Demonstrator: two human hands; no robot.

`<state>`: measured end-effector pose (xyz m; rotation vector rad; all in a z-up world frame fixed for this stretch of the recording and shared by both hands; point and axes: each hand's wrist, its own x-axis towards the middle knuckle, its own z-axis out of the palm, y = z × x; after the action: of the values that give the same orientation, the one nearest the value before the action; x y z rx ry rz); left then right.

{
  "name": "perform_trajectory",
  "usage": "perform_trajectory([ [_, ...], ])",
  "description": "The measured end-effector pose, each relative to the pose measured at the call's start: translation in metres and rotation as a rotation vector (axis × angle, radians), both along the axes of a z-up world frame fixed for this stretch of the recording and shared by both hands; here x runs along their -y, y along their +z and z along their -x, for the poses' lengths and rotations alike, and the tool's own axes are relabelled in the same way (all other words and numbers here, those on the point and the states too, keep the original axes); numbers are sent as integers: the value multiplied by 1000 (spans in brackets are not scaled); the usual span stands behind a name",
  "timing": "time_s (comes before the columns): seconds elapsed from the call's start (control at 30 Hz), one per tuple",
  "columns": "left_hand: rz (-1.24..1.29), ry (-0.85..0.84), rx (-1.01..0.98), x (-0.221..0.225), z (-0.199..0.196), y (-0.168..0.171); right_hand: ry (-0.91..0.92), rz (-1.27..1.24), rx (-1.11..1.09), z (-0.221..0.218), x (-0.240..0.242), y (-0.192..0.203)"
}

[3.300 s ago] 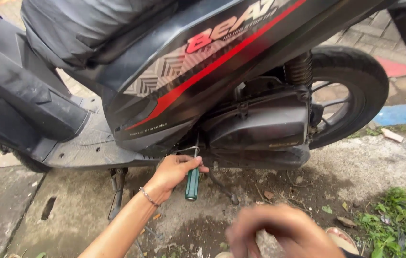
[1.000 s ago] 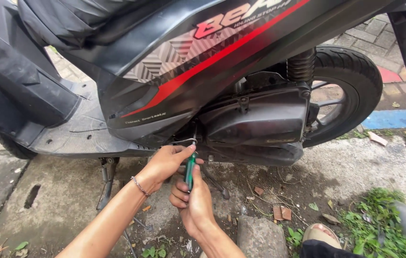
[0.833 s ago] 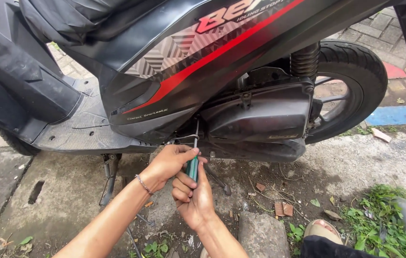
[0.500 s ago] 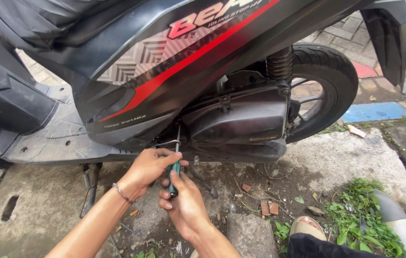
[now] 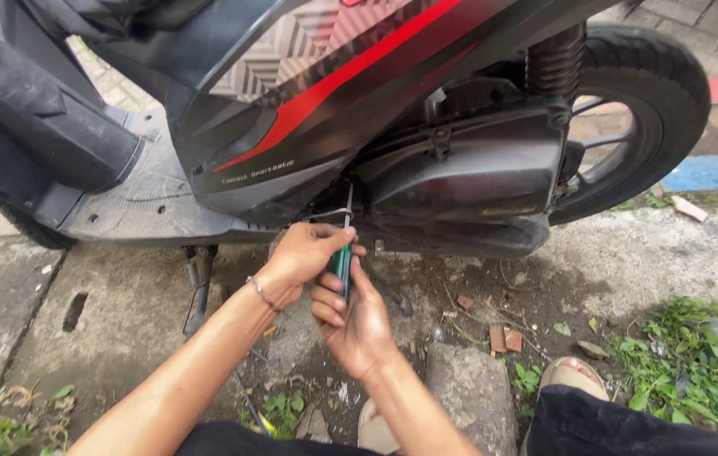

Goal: Reinstalling a plastic cover on a motorcycle by tightening screws with a screwdriver

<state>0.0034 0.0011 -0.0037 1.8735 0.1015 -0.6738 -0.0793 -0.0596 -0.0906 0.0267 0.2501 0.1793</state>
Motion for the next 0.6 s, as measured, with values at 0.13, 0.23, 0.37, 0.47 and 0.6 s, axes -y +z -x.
perform_trajectory([
  [0.13,58,67,-6,2,-2,-7,-3,589,-221,13,4,44],
  [0.23,-18,55,-16,1,3,0,-34,689,-195,7,-1,40],
  [0.37,35,37,137,-4,1,-12,-43,673,-82,-1,-1,35],
  [0.47,62,-23,92,-1,12,9,-50,328,-29,-9,-2,9],
  [0.6,104,-37,108,-1,8,-2,40,-518,128,-16,-4,-31],
])
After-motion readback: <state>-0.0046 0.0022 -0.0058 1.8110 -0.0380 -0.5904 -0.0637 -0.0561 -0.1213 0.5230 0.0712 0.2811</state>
